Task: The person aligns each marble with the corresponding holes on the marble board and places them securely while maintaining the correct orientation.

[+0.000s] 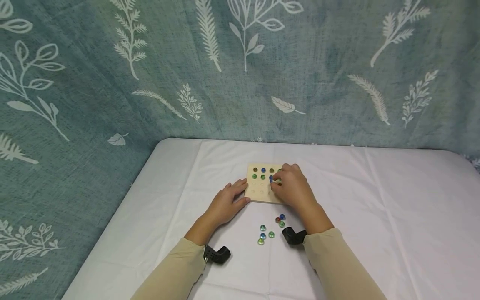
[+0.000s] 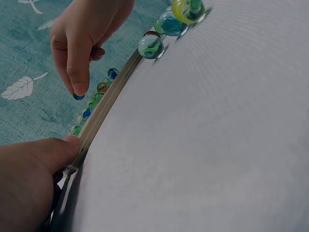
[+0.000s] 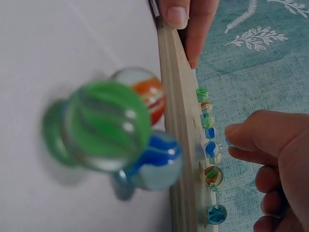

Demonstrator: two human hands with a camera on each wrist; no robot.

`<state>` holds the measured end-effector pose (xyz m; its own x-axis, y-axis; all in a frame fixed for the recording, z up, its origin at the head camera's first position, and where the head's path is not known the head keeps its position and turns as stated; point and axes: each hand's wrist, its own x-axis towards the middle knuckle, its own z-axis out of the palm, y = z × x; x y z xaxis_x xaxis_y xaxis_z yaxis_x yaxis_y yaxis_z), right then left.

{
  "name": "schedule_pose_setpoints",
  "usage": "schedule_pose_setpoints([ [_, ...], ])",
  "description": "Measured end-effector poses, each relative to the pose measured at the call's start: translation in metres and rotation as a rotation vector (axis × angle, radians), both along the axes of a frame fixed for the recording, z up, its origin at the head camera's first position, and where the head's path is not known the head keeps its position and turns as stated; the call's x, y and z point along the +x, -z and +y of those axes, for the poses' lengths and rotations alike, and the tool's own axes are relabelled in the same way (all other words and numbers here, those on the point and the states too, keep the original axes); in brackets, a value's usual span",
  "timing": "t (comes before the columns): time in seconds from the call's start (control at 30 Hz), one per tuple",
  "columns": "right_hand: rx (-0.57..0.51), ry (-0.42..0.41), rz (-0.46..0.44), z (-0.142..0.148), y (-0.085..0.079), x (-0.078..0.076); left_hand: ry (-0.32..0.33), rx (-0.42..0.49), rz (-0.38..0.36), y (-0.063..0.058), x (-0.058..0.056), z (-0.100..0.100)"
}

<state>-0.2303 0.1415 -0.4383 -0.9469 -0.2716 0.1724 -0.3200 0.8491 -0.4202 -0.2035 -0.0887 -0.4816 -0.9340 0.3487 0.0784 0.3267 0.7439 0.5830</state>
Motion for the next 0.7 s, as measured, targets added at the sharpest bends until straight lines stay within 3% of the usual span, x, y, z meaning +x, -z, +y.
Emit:
schedule_pose_setpoints([
  [0.43,0.076,-0.027,0.076,-0.0049,0.0046,0.0012,0.0,0.013,0.004,-0.0017,0.001,0.0003],
  [0.7,0.091,-0.02,0.053,-0.0055,0.0055,0.0017,0.001,0.007,0.013,-0.0005,0.0012,-0.0001],
])
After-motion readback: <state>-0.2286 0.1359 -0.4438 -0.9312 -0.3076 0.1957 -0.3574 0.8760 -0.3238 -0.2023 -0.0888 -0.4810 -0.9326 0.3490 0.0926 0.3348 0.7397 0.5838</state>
